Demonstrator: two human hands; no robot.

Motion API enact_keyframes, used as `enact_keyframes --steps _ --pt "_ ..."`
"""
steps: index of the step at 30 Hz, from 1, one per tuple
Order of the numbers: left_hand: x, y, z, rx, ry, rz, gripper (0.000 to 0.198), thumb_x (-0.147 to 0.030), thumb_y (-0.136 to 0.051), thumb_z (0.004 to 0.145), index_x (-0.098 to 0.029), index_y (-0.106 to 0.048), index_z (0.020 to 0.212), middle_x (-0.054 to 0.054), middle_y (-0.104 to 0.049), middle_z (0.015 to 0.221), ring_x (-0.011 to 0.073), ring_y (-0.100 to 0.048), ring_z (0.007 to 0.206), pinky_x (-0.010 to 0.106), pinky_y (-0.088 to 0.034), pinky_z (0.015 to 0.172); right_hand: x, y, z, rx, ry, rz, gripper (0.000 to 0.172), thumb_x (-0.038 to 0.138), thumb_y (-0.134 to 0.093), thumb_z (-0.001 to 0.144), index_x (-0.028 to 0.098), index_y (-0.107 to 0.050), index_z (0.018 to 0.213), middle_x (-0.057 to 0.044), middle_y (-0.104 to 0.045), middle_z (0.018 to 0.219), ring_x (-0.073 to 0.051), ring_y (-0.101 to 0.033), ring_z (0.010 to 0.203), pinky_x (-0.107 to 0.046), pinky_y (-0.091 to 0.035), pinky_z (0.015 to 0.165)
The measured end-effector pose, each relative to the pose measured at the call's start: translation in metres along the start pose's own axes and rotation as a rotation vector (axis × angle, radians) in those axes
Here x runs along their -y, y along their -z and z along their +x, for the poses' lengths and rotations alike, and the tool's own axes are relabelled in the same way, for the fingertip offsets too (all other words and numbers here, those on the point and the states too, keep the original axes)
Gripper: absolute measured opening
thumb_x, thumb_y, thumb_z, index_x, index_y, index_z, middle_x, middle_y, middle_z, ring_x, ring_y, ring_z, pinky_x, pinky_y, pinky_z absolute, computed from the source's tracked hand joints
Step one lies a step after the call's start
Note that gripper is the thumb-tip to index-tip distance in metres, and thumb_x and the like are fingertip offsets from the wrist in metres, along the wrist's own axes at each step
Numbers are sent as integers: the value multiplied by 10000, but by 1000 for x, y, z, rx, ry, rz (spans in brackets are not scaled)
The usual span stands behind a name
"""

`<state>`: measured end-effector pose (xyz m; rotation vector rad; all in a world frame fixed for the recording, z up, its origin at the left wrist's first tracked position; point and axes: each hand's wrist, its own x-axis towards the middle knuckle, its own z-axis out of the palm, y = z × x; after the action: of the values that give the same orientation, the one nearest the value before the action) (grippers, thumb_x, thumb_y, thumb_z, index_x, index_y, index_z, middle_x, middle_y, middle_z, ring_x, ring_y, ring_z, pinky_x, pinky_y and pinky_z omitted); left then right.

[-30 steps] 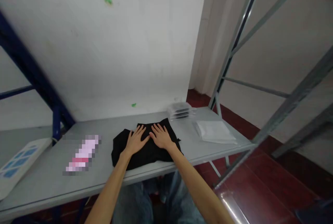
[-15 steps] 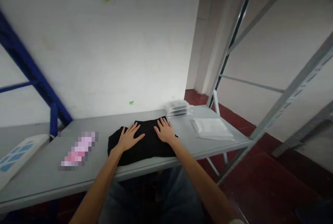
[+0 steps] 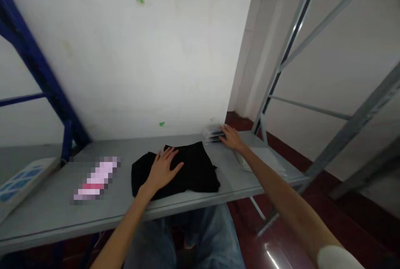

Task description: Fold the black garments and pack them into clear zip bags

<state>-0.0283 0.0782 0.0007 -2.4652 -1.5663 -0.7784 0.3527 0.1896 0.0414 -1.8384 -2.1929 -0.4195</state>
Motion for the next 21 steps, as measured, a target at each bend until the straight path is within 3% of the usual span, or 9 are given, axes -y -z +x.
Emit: enact_keyframes --steps 3,6,10,12,15,18,21 --pt "-19 -8 -14 109 -51 -10 697 -667 -472 991 -231 -510 1533 99 -425 1652 310 -356 1552 586 -249 1280 2 0 5 36 64 -45 560 196 -463 1037 185 -426 1596 -174 -488 1592 -289 -426 1462 -456 -343 1184" --pt "-23 -19 -24 200 -51 -20 746 -714 -493 960 -246 -509 1540 104 -422 1652 331 -351 1553 612 -252 1269 9 4 10 50 74 -96 582 70 -406 1007 226 -475 1564 -169 -574 1509 -273 -509 1363 -403 -431 1059" --pt "-20 -24 -27 202 -59 -27 761 -719 -510 949 -255 -488 1552 118 -411 1659 338 -331 1561 617 -225 1275 15 18 16 33 27 -119 539 50 -378 1000 201 -574 1478 -178 -666 1388 -294 -578 1255 -417 -431 1010" --pt "-21 -19 -27 141 -72 -49 770 -698 -537 947 -256 -448 1571 127 -408 1662 327 -351 1553 596 -229 1282 22 29 14 -21 16 -97 511 71 -380 1006 185 -604 1450 -184 -682 1366 -308 -581 1253 -449 -393 1056" --pt "-27 -8 -26 -66 -33 -100 769 -600 -565 974 -249 -328 1616 136 -369 1681 306 -380 1538 552 -273 1281 48 43 -4 -204 26 29 464 133 -400 1031 189 -642 1423 -169 -698 1356 -318 -574 1272 -510 -300 1152" --pt "-35 3 -26 -299 35 -129 787 -500 -599 984 -231 -247 1634 154 -381 1665 308 -416 1511 513 -380 1233 99 49 -46 -374 101 207 479 137 -401 1049 239 -610 1467 -106 -677 1415 -287 -552 1325 -539 -200 1230" --pt "-37 14 -35 -464 9 -90 695 -401 -638 976 -246 -345 1587 140 -517 1565 311 -499 1441 523 -411 1204 154 43 -101 -423 205 360 491 141 -449 1052 329 -593 1482 -47 -693 1398 -268 -568 1320 -556 -187 1249"
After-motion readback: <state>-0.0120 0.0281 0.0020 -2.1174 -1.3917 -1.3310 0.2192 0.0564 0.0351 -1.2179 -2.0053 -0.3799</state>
